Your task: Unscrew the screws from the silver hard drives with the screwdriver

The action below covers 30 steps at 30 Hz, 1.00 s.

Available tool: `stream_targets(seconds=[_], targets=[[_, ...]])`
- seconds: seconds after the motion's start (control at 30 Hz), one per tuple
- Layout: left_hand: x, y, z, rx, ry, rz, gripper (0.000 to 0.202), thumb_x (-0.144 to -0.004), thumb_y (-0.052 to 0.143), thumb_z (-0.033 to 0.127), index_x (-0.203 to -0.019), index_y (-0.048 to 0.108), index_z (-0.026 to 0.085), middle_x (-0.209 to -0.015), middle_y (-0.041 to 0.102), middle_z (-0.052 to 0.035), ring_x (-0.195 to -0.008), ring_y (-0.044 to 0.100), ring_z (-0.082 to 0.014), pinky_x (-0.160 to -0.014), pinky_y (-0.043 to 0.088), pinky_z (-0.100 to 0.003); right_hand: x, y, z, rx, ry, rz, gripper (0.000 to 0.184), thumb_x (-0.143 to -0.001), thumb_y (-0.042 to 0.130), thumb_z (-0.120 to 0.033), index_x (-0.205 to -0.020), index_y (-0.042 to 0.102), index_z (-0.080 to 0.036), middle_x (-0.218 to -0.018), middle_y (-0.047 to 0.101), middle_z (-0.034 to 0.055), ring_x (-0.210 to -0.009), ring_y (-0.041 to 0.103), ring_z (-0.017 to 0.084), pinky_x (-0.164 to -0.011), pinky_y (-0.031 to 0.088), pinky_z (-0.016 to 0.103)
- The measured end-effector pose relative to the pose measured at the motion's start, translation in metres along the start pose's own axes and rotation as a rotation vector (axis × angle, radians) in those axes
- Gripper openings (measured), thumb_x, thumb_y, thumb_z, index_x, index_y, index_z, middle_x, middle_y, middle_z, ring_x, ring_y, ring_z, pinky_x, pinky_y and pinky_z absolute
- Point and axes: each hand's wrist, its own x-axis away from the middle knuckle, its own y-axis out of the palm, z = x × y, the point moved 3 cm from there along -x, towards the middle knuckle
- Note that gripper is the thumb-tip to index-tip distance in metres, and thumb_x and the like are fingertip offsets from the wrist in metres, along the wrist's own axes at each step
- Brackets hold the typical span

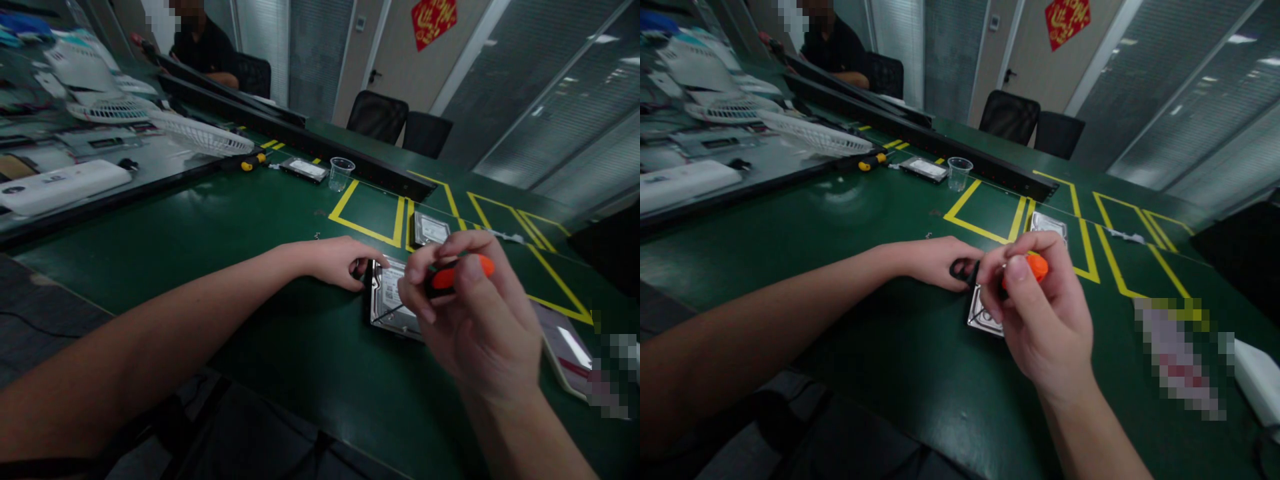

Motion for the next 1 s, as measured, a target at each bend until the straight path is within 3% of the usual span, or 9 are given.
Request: stream_targets(seconds=[0.1, 0.17, 0.37, 0.5, 0.6, 0.7, 0.9, 1.0], targets=[[0.0004, -0.0008, 0.0007, 0.003, -0.005, -0.009, 0.051, -0.08, 0.072, 0.024, -0.13, 0.065, 0.021, -0.092, 0.064, 0.0, -0.077, 0.059, -0.0141, -0.071, 0.041, -0.025, -0.0012, -0.0004, -0.0008, -0.025, -0.017, -0.021, 0.033, -0.104, 0.05, -0.049, -0.1, 0.066, -0.021, -0.078, 0.066, 0.0044, -0.051, 0.05, 0.013, -0.053, 0.041, 0.031], [0.0008, -0.0013, 0.0018, 0.005, -0.003, -0.013, 0.051, -0.08, 0.072, 0.024, -0.13, 0.065, 0.021, -0.092, 0.064, 0.0001, -0.077, 0.059, -0.0143, -0.071, 0.042, -0.025, -0.0024, -0.0005, -0.0016, -0.029, -0.018, -0.025, 0.038, -0.105, 0.044, -0.045, -0.096, 0.07, -0.019, -0.078, 0.066, 0.006, -0.054, 0.053, 0.015, -0.056, 0.044, 0.033], [0.0011, -0.0014, 0.003, 0.005, -0.023, -0.011, 0.05, -0.081, 0.072, 0.024, -0.13, 0.065, 0.021, -0.092, 0.064, 0.0, -0.077, 0.059, -0.0143, -0.07, 0.041, -0.024, -0.0016, 0.0015, -0.0032, -0.019, -0.022, -0.006, 0.015, -0.1, 0.059, -0.035, -0.092, 0.062, -0.023, -0.085, 0.071, 0.0034, -0.063, 0.064, 0.017, -0.06, 0.049, 0.032], [0.0006, -0.0006, 0.0011, -0.007, -0.004, 0.0, 0.051, -0.08, 0.072, 0.022, -0.13, 0.065, 0.021, -0.091, 0.063, 0.0004, -0.077, 0.059, -0.0142, -0.07, 0.041, -0.024, 0.0003, 0.0021, -0.001, 0.006, -0.01, -0.007, 0.013, -0.101, 0.063, -0.037, -0.099, 0.059, -0.025, -0.085, 0.07, 0.0016, -0.054, 0.054, 0.012, -0.054, 0.041, 0.028], [0.0001, 0.0006, -0.0007, -0.002, 0.007, 0.002, 0.052, -0.08, 0.072, 0.023, -0.131, 0.064, 0.021, -0.091, 0.063, 0.0008, -0.077, 0.059, -0.0139, -0.071, 0.041, -0.024, -0.0006, 0.0011, 0.0001, -0.018, -0.029, -0.018, 0.028, -0.105, 0.051, -0.048, -0.103, 0.064, -0.023, -0.079, 0.068, 0.0035, -0.053, 0.05, 0.012, -0.055, 0.041, 0.03], [0.0001, 0.0013, -0.001, 0.004, -0.009, -0.005, 0.052, -0.08, 0.072, 0.023, -0.131, 0.064, 0.022, -0.091, 0.064, 0.0005, -0.077, 0.059, -0.0136, -0.072, 0.041, -0.024, -0.0014, -0.0001, 0.0004, -0.045, -0.024, -0.045, 0.039, -0.107, 0.041, -0.045, -0.1, 0.069, -0.019, -0.08, 0.067, 0.0066, -0.057, 0.054, 0.015, -0.059, 0.045, 0.033], [0.0009, -0.0001, 0.0019, 0.009, -0.031, -0.016, 0.051, -0.081, 0.072, 0.023, -0.131, 0.064, 0.022, -0.092, 0.064, 0.0006, -0.077, 0.059, -0.0141, -0.07, 0.041, -0.024, 0.0016, -0.0009, -0.0007, -0.024, -0.022, -0.032, 0.014, -0.1, 0.064, -0.036, -0.097, 0.063, -0.023, -0.087, 0.071, 0.0044, -0.066, 0.063, 0.017, -0.062, 0.049, 0.033], [0.0008, -0.0003, 0.0016, 0.006, -0.021, -0.014, 0.051, -0.081, 0.071, 0.023, -0.131, 0.065, 0.021, -0.091, 0.064, 0.0005, -0.077, 0.059, -0.0142, -0.069, 0.041, -0.024, 0.0021, 0.0006, 0.0001, -0.016, -0.01, -0.039, 0.014, -0.098, 0.069, -0.034, -0.1, 0.059, -0.025, -0.089, 0.073, 0.0021, -0.055, 0.056, 0.012, -0.053, 0.04, 0.027]])
